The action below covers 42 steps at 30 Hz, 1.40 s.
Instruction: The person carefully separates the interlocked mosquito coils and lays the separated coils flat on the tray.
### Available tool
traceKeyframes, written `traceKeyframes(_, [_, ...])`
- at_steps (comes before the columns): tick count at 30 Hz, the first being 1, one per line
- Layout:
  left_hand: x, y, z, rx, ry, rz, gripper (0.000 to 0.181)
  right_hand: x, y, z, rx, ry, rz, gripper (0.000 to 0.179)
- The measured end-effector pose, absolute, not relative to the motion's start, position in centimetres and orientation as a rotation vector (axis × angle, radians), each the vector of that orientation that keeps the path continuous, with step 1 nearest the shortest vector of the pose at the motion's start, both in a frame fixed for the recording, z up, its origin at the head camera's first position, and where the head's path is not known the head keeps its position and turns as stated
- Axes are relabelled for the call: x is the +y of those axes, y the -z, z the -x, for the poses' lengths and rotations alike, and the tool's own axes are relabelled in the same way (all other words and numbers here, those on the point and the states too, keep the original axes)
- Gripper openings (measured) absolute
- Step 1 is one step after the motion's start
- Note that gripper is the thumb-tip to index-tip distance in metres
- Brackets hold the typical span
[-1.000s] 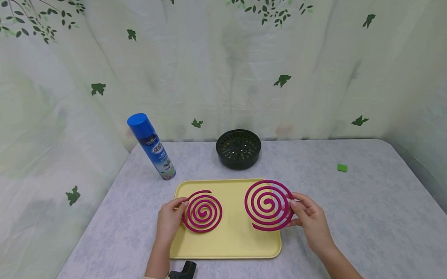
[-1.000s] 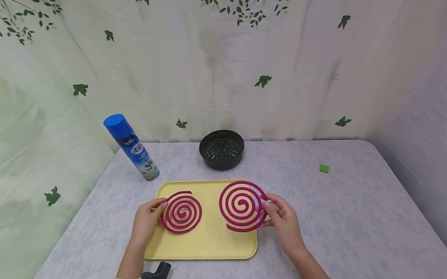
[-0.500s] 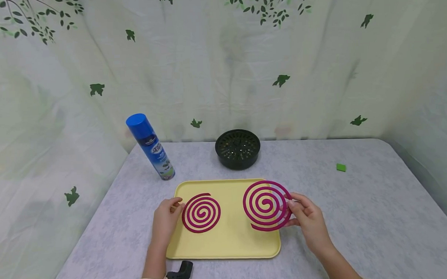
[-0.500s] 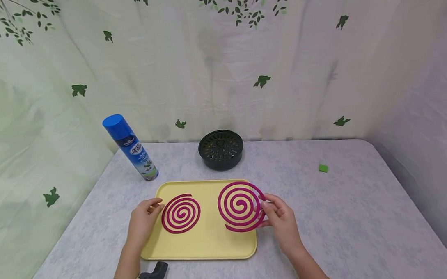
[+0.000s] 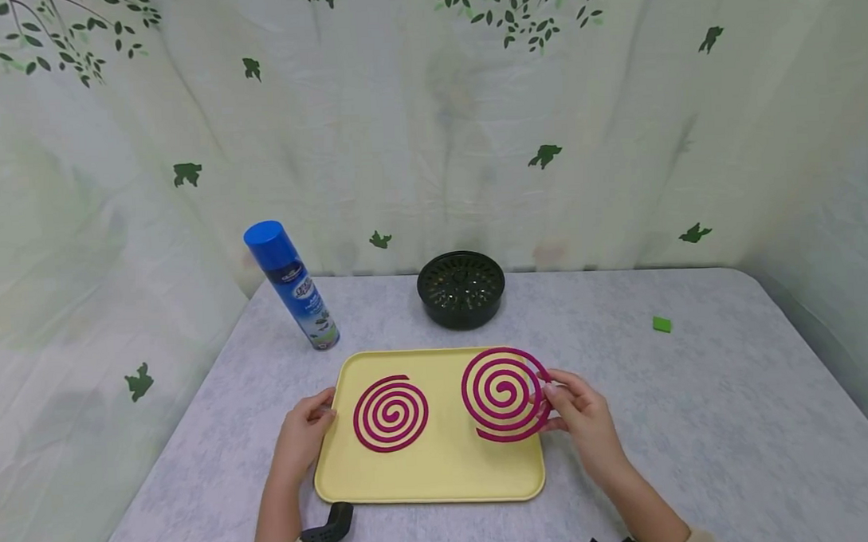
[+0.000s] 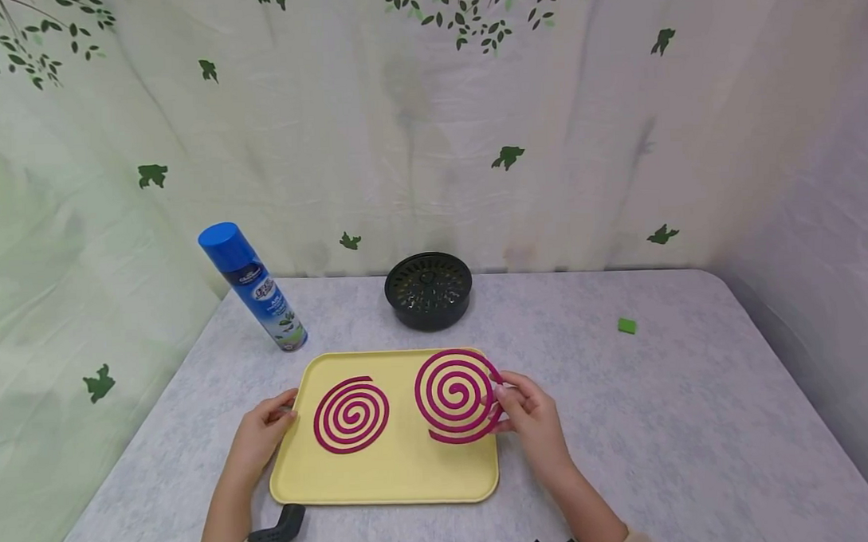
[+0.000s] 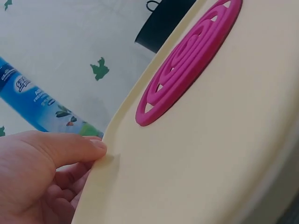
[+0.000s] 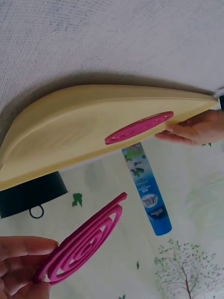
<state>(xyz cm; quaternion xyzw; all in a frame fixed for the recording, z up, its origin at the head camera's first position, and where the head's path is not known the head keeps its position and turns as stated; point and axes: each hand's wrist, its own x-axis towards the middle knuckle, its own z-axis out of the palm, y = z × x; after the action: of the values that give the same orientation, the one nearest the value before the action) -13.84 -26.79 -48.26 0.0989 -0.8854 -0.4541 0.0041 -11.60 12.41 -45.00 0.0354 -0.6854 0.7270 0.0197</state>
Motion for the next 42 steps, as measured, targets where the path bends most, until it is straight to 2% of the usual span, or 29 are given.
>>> traceKeyframes(11, [-27.1, 48.4, 13.7, -2.750, 1.511, -0.373, 0.039, 10.3, 46.7, 13.7, -2.190, -2.439, 0.065, 0.030])
traceKeyframes(16, [-26.9, 48.5, 13.7, -2.726, 1.559, -0.397, 0.039, 9.8, 47.6, 13.9, -2.233, -2.491, 0.001, 0.033])
traceKeyframes(21, [-26.9, 48.4, 13.6, -2.713, 1.579, -0.399, 0.039, 9.7, 48.0, 13.9, -2.339, -2.406, -0.113, 0.034])
traceKeyframes(30, [-27.0, 48.3, 13.5, -2.716, 1.584, -0.401, 0.039, 9.2, 48.2, 13.9, -2.406, -2.229, -0.036, 0.042])
traceKeyframes(42, [-27.0, 48.4, 13.6, -2.716, 1.592, -0.393, 0.040, 9.1, 47.6, 13.1, -2.638, -1.942, -0.132, 0.045])
